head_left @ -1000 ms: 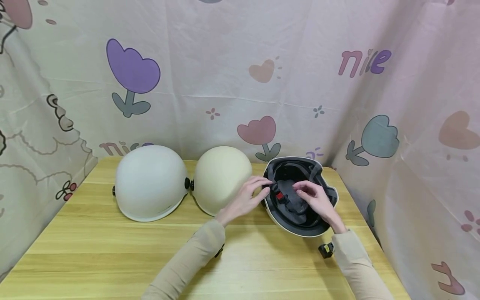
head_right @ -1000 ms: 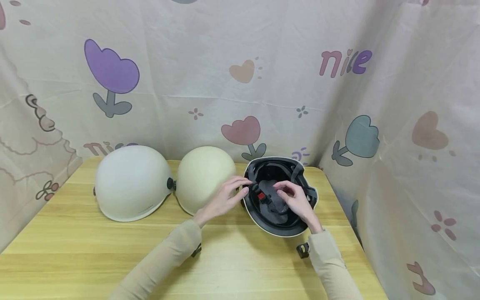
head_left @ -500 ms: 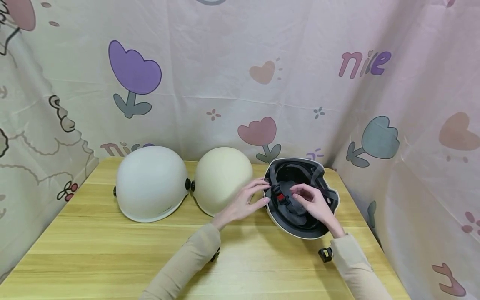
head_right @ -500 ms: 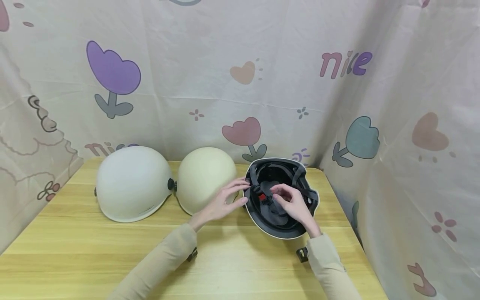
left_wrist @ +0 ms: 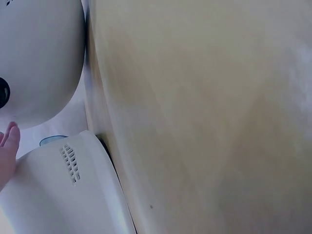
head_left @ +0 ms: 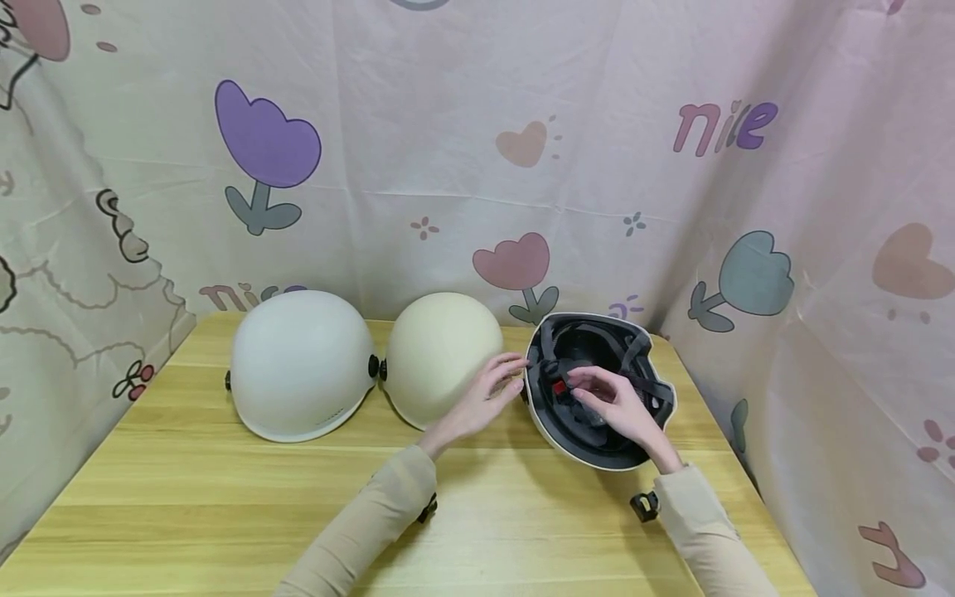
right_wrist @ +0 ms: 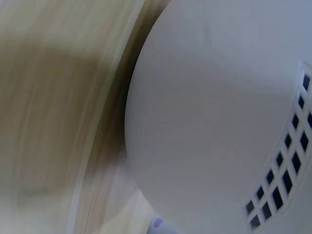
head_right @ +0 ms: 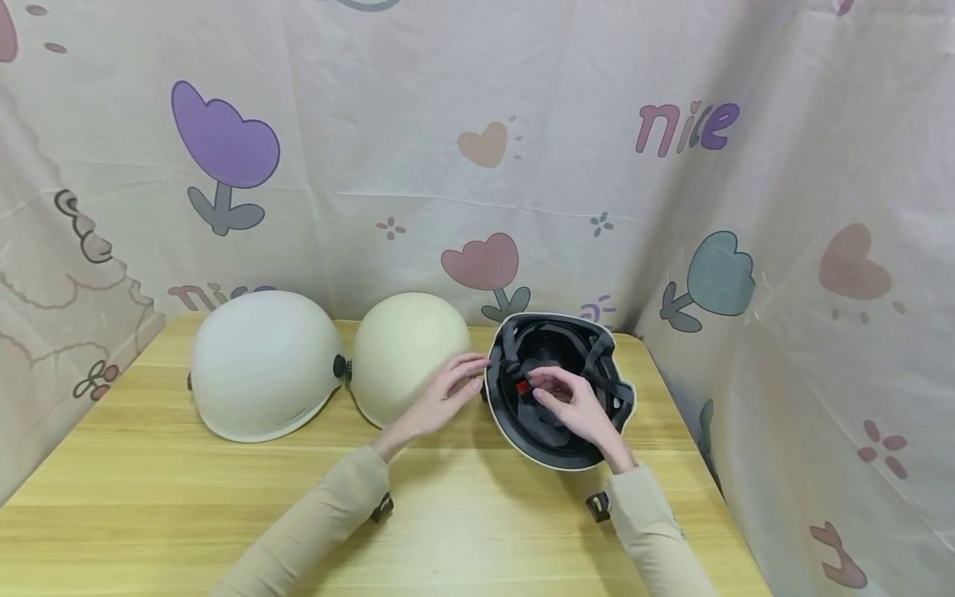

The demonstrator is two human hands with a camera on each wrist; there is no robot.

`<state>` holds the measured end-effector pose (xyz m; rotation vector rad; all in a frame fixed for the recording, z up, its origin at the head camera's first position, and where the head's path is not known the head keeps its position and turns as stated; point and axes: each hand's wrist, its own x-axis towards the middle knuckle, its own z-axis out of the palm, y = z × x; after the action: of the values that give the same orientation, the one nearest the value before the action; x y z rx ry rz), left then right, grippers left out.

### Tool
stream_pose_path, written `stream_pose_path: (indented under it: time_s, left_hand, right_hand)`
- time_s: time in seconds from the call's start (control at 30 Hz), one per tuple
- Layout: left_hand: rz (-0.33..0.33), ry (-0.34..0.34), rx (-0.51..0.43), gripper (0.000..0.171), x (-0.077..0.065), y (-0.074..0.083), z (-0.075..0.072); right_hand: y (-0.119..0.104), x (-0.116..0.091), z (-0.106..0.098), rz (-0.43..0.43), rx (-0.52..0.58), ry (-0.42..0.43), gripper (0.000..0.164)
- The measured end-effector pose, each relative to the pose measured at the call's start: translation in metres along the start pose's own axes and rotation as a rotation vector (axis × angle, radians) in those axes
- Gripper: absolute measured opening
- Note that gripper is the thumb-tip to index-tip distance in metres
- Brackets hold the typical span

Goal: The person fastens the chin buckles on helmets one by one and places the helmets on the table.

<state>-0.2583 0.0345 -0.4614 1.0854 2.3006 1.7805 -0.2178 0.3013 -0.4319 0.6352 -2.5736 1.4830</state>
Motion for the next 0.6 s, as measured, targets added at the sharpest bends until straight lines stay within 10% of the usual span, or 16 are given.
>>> stream_pose_path:
  time_s: [0.6]
  left_hand:
    - [-0.121,-0.014,-0.034,0.044,0.001,-0.001,-0.003]
  right_hand:
    - [-0.014,0.006,0.017,0.011,-0.004,-0.124,0.057]
